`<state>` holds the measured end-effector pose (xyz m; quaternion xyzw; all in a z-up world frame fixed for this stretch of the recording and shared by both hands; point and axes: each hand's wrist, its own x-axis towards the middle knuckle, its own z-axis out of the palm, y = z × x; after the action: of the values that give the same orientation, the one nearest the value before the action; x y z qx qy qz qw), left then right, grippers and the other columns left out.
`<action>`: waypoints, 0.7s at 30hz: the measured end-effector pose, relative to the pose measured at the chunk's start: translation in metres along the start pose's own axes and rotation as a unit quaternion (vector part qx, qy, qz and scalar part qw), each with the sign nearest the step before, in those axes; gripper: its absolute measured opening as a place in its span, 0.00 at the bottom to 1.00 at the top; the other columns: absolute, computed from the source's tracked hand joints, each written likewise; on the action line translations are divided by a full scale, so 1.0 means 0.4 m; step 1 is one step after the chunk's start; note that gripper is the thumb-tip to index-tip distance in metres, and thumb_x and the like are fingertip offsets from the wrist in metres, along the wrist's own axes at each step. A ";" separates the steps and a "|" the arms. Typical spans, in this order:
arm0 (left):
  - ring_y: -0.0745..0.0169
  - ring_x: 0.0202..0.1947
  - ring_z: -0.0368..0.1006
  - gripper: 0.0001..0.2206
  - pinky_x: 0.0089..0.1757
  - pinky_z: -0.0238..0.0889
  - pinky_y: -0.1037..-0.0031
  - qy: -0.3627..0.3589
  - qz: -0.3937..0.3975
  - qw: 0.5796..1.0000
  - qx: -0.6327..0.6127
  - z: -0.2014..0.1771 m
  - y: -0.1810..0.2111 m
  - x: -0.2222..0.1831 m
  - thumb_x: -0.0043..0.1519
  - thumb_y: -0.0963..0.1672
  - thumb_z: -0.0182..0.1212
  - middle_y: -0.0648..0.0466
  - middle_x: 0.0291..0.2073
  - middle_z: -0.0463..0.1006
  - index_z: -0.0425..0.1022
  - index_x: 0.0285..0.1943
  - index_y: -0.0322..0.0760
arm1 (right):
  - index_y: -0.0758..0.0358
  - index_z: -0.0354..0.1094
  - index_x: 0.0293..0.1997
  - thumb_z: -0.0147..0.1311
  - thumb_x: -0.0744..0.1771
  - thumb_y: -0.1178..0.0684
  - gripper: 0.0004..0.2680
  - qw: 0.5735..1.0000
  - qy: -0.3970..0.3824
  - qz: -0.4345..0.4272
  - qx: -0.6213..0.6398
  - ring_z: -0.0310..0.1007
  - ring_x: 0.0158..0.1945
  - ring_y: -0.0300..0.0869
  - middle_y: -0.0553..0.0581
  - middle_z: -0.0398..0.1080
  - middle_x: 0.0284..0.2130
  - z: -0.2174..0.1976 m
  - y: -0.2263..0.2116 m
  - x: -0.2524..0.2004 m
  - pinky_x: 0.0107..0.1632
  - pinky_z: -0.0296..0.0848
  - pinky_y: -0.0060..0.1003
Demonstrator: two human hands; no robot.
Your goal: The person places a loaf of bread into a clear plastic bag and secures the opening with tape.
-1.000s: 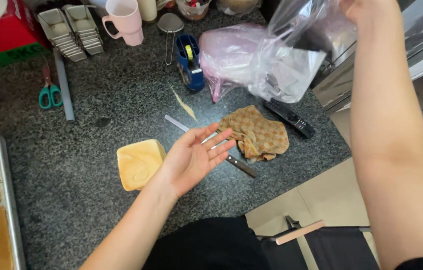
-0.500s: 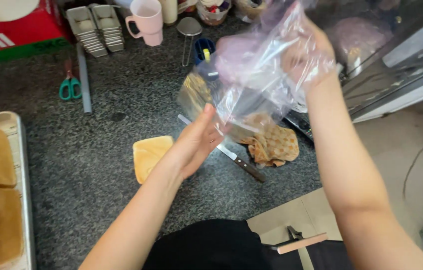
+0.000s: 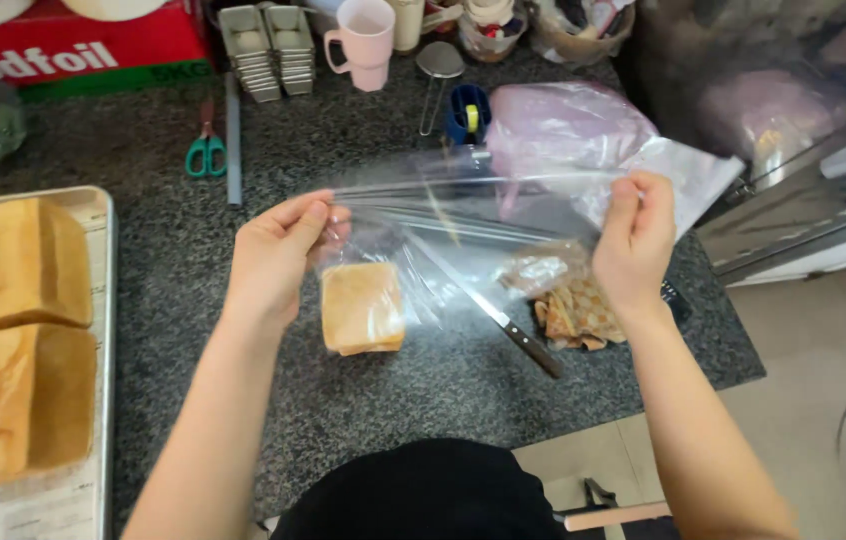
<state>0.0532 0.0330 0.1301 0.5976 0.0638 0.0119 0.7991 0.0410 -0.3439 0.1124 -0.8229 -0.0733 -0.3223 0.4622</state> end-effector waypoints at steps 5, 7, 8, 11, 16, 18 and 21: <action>0.73 0.31 0.77 0.11 0.35 0.70 0.80 -0.002 -0.097 0.995 0.031 -0.013 -0.018 -0.028 0.64 0.43 0.60 0.56 0.34 0.85 0.79 0.52 0.33 | 0.66 0.59 0.45 0.41 0.78 0.49 0.10 0.991 -0.013 0.098 0.093 0.53 0.28 0.31 0.45 0.58 0.26 0.006 0.070 -0.086 0.32 0.54 0.30; 0.73 0.24 0.68 0.11 0.28 0.61 0.79 0.057 -0.032 0.996 0.065 -0.011 -0.056 -0.037 0.66 0.44 0.63 0.56 0.29 0.80 0.80 0.49 0.29 | 0.67 0.62 0.43 0.41 0.77 0.47 0.13 0.984 -0.090 0.141 0.062 0.57 0.30 0.33 0.47 0.60 0.26 0.010 0.089 -0.112 0.33 0.59 0.32; 0.73 0.24 0.68 0.11 0.28 0.61 0.79 0.061 -0.030 0.996 0.066 -0.011 -0.050 -0.045 0.66 0.44 0.63 0.56 0.29 0.80 0.80 0.49 0.29 | 0.67 0.62 0.43 0.41 0.77 0.47 0.13 0.984 -0.093 0.139 0.064 0.57 0.30 0.33 0.47 0.60 0.26 0.019 0.037 -0.097 0.33 0.59 0.32; 0.79 0.29 0.68 0.13 0.32 0.63 0.82 0.041 0.123 0.982 0.135 0.004 -0.010 -0.066 0.73 0.45 0.61 0.58 0.30 0.80 0.82 0.43 0.28 | 0.67 0.66 0.46 0.45 0.74 0.46 0.12 0.961 -0.173 0.212 -0.049 0.67 0.31 0.38 0.52 0.67 0.26 0.029 -0.086 -0.059 0.35 0.66 0.35; 0.68 0.37 0.81 0.09 0.40 0.72 0.75 -0.184 0.133 0.916 0.330 0.016 0.061 -0.087 0.61 0.40 0.63 0.53 0.36 0.84 0.81 0.48 0.35 | 0.66 0.65 0.58 0.52 0.72 0.49 0.12 0.986 -0.138 -0.001 -0.089 0.71 0.56 0.50 0.64 0.73 0.50 0.038 -0.230 -0.024 0.66 0.59 0.49; 0.64 0.40 0.81 0.09 0.43 0.73 0.73 -0.225 0.164 0.903 0.327 0.028 0.067 -0.093 0.60 0.38 0.60 0.50 0.38 0.84 0.81 0.48 0.33 | 0.66 0.64 0.61 0.54 0.70 0.48 0.16 0.972 -0.172 -0.088 -0.131 0.67 0.62 0.54 0.67 0.71 0.55 0.049 -0.344 -0.005 0.70 0.50 0.53; 0.58 0.44 0.81 0.12 0.48 0.73 0.71 -0.223 0.229 0.889 0.329 0.037 0.067 -0.099 0.60 0.34 0.55 0.46 0.41 0.83 0.81 0.48 0.31 | 0.66 0.60 0.66 0.58 0.64 0.44 0.25 0.917 -0.228 -0.222 -0.242 0.60 0.69 0.62 0.71 0.68 0.61 0.054 -0.407 -0.014 0.72 0.39 0.60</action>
<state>0.0172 0.0226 0.1634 0.8110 -0.2543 0.0391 0.5255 -0.0217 -0.2339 0.2174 -0.9235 -0.2770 -0.2276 0.1362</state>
